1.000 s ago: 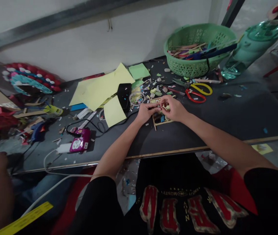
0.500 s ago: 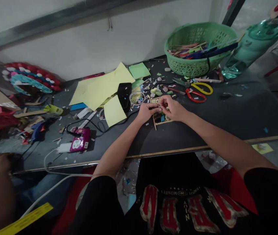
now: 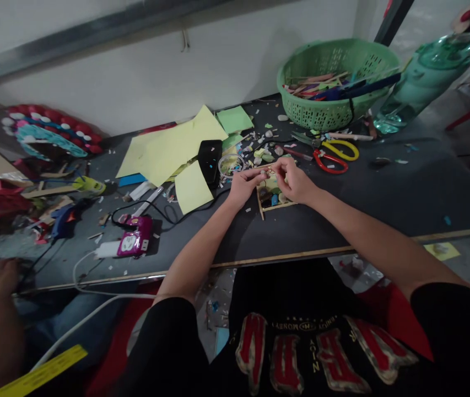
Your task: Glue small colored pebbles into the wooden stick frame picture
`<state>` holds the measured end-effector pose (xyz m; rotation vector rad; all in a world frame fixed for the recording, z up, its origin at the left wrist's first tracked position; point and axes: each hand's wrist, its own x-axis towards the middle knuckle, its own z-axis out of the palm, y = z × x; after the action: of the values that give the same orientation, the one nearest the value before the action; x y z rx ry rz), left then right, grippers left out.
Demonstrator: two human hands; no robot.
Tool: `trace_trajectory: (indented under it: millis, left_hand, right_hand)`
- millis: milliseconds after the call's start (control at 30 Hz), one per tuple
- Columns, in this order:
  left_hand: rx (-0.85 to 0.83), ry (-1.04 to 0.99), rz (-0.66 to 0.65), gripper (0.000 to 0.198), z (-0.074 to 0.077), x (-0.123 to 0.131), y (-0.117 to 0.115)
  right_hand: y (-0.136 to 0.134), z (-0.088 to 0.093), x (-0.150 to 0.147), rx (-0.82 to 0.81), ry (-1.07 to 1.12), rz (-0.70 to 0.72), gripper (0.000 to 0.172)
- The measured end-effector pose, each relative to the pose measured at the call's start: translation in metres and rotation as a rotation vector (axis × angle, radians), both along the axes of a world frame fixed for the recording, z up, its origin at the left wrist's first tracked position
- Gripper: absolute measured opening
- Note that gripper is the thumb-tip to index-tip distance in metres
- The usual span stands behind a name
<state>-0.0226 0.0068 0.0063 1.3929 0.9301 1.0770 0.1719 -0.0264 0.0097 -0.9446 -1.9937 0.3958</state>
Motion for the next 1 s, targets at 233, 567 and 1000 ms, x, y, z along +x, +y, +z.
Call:
trace_trajectory:
  millis: [233,567,1000]
  left_hand:
    - [0.01,0.013,-0.002,0.039,0.004,0.0,-0.002]
    - [-0.009,0.016,0.01,0.035,0.001,0.001,-0.001]
    - [-0.044,-0.067,-0.025,0.041,-0.001,0.001,0.001]
  right_hand:
    - [0.001,-0.003,0.0,0.038,0.03,-0.039,0.022]
    - [0.014,0.019,0.034,0.118,-0.275,-0.582,0.037]
    - [0.004,0.014,0.008,0.134,-0.153,-0.125,0.037]
